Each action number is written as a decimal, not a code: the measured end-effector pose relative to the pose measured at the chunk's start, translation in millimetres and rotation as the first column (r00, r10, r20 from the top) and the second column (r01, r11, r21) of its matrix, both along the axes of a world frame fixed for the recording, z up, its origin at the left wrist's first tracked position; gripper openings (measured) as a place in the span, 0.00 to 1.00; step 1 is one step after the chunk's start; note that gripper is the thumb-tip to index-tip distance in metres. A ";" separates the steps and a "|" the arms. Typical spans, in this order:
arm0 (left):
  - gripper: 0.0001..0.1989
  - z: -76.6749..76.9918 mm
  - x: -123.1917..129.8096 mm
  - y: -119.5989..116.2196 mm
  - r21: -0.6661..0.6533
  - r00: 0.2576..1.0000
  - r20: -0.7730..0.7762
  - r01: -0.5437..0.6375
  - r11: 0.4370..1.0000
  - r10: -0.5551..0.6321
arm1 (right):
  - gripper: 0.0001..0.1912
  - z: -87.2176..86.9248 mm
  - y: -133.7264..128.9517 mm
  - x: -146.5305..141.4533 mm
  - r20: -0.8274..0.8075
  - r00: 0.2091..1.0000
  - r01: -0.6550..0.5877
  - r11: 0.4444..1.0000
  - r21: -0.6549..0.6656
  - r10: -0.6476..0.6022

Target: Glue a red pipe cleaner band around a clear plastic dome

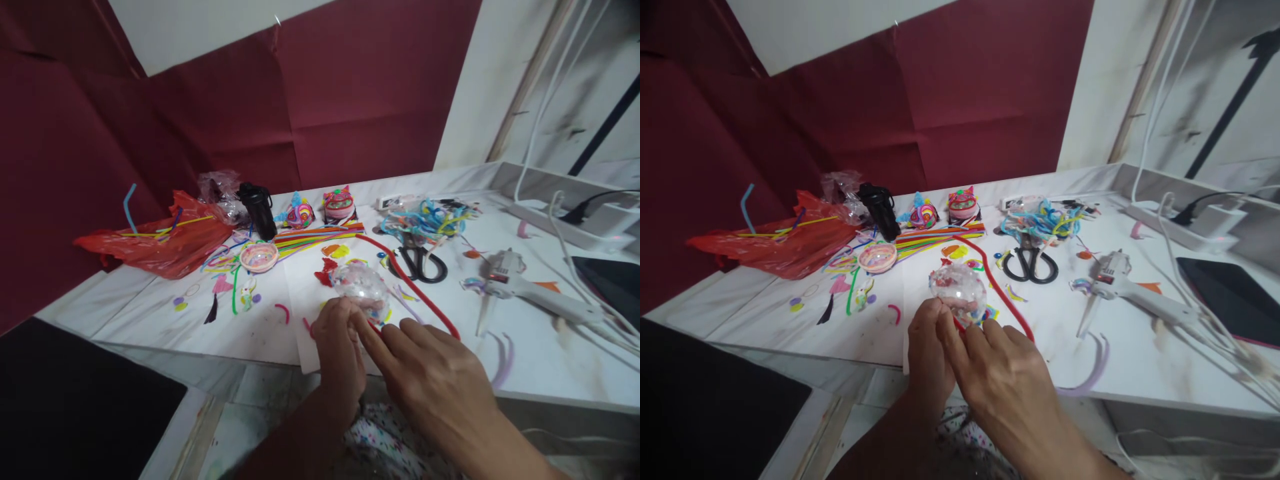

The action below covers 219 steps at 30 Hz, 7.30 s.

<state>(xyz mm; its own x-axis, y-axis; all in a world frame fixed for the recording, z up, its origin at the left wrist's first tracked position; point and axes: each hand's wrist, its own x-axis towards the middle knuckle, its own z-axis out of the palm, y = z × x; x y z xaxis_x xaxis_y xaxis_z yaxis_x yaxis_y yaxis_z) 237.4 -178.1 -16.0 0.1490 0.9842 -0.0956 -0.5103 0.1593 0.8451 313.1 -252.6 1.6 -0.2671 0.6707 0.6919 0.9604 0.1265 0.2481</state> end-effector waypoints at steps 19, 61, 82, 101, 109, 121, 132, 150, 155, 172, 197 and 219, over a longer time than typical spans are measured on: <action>0.07 4.7 -0.7 6.8 -0.056 0.987 0.146 0.076 0.996 -0.067 | 0.14 -18.4 -9.8 13.0 -0.144 0.986 -0.068 0.991 0.116 0.085; 0.06 21.9 -2.6 4.0 -0.273 0.954 0.268 0.209 0.939 -0.135 | 0.05 -28.1 -10.1 19.4 -0.698 0.699 -0.028 0.982 0.186 0.152; 0.11 37.1 -5.4 7.2 -0.409 0.940 0.310 0.265 0.873 -0.140 | 0.13 -20.7 -13.0 25.9 -0.999 -0.022 -0.118 0.992 0.049 0.047; 0.09 40.5 -5.2 7.3 -0.445 0.932 0.325 0.301 0.843 -0.161 | 0.21 -16.2 -13.1 28.0 -0.970 -0.241 -0.152 0.986 0.074 0.036; 0.10 38.8 -5.9 7.6 -0.461 0.925 0.337 0.323 0.826 -0.173 | 0.21 -15.2 -12.7 32.6 -0.962 -0.273 -0.185 0.981 0.050 -0.002; 0.10 36.7 -4.3 4.6 -0.384 0.900 0.354 0.386 0.839 -0.253 | 0.22 -16.3 -15.2 47.8 -0.959 -0.268 -0.264 0.964 -0.022 -0.095; 0.14 37.2 -3.4 5.2 -0.367 0.881 0.372 0.428 0.826 -0.291 | 0.23 -22.5 -12.9 59.6 -0.973 -0.222 -0.265 0.964 -0.007 -0.068; 0.14 35.8 -5.8 8.1 -0.411 0.872 0.400 0.444 0.796 -0.280 | 0.24 -20.7 -11.7 56.9 -0.980 -0.193 -0.277 0.961 0.009 -0.047; 0.14 38.7 -6.9 10.6 -0.424 0.877 0.371 0.453 0.785 -0.306 | 0.21 -17.5 -10.7 60.1 -0.989 -0.144 -0.300 0.953 0.036 -0.008; 0.13 47.0 -11.2 -0.3 -0.424 0.821 0.422 0.553 0.717 -0.384 | 0.33 -24.5 -22.1 83.5 -0.996 0.078 -0.396 0.918 -0.001 0.033; 0.13 29.7 -1.2 -10.3 -0.223 0.680 0.495 0.701 0.677 -0.541 | 0.28 -41.8 -34.7 76.7 -0.981 -0.080 -0.309 0.931 0.192 0.176; 0.14 31.7 3.6 -17.6 -0.281 0.798 0.369 0.585 0.761 -0.477 | 0.26 -39.3 -37.1 71.7 -0.987 -0.091 -0.266 0.952 0.149 0.129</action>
<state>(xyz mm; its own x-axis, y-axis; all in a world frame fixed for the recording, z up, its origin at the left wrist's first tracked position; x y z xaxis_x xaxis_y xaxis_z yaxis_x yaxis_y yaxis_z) 241.1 -195.7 15.7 0.7084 0.6359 -0.3063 -0.4378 0.7362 0.5160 384.9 -289.6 -37.6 0.5097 0.7958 0.3271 0.1166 0.3128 -0.9426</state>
